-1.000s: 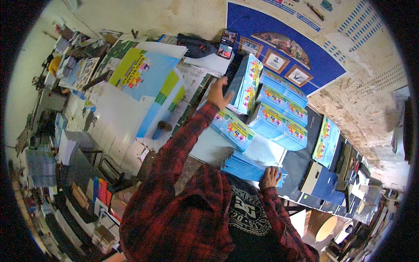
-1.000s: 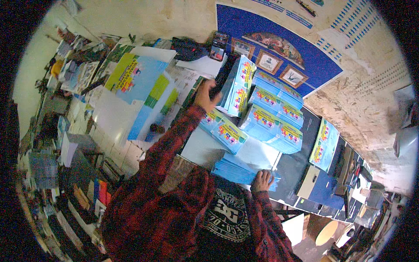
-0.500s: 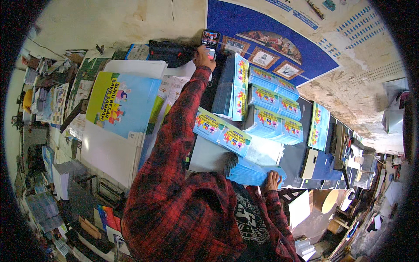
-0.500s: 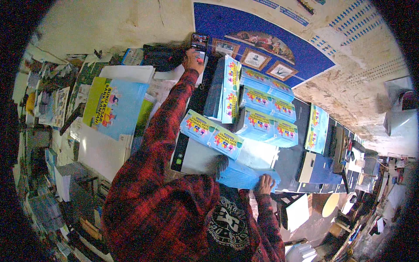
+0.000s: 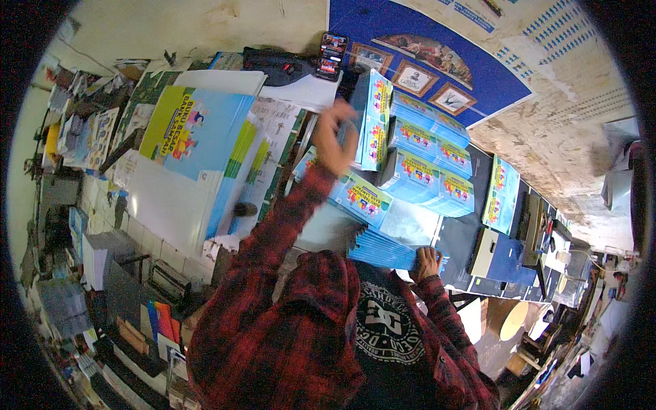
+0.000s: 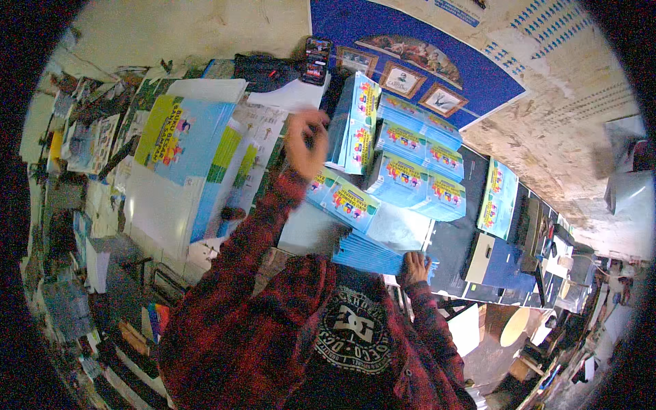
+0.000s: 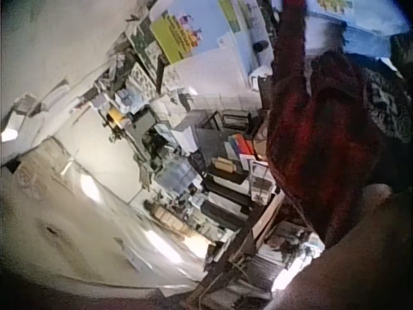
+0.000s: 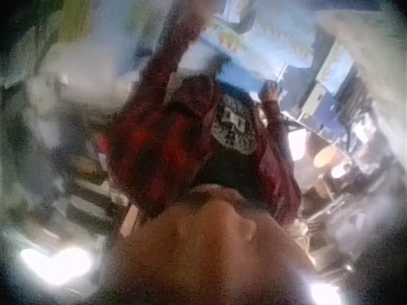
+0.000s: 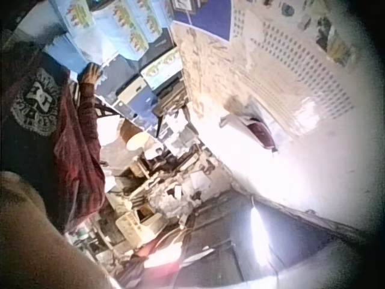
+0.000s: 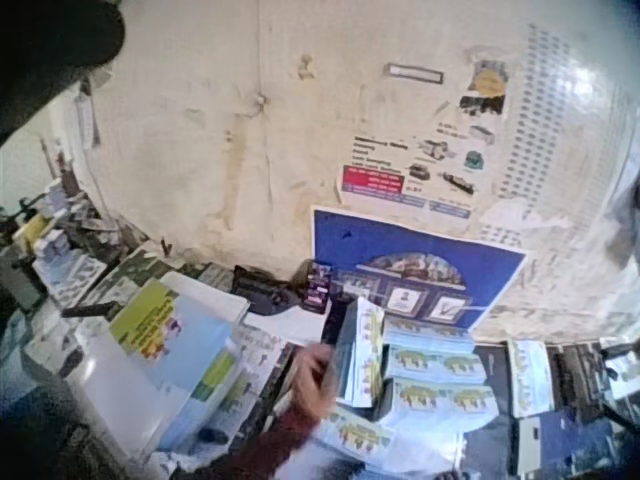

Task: The person folds stacks of light blue printed paper sheets in half by hand on a work table. They repeatedly pick up a stack, fold it, and place the folded bundle onto a growing pile of finished items.

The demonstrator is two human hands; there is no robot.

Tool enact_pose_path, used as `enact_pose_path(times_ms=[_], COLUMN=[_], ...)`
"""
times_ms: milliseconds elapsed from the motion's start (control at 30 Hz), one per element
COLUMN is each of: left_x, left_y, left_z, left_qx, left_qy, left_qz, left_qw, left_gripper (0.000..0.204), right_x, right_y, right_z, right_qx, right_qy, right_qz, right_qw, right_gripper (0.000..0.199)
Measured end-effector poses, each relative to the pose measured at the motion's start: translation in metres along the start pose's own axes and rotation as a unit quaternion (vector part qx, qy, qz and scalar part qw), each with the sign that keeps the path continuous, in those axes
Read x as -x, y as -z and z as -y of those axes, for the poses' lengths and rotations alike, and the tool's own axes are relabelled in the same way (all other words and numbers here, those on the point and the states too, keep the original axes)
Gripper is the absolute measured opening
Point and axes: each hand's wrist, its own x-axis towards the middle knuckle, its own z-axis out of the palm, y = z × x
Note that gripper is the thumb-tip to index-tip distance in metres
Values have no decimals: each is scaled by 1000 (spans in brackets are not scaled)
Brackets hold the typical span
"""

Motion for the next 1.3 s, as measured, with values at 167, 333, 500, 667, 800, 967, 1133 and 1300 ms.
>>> enact_pose_path(times_ms=[167, 333, 500, 667, 800, 967, 1133, 1300], left_x=[171, 260, 283, 283, 273, 280, 240, 279], left_y=[-9, 7, 24, 37, 41, 41, 38, 65], left_z=[-82, -73, -57, -52, -51, -42, -67, -38], left_qx=[-118, -341, -370, -333, -363, -345, -301, -243], left_qy=[137, 105, 60, 37, 10, 61, 182, 98], left_qz=[577, 473, 390, 438, 493, 569, 668, 549], left_qw=[796, 806, 841, 834, 790, 744, 656, 794], left_gripper=[50, 62, 68, 56, 52, 52, 56, 56], right_x=[-12, -15, -32, -24, -11, -1, -1, -1], right_y=[2, -12, 11, 19, 22, 31, 7, 5], right_z=[-10, 0, 37, 9, -21, -30, -44, -31], right_qx=[-19, 21, 76, 19, 18, 4, -37, -39], right_qy=[30, 101, 123, 166, 137, 120, 145, 130], right_qz=[77, 27, 16, 40, 28, 20, 14, -13], right_qw=[996, 994, 989, 985, 990, 993, 989, 991], right_gripper=[49, 44, 43, 51, 54, 55, 51, 47])
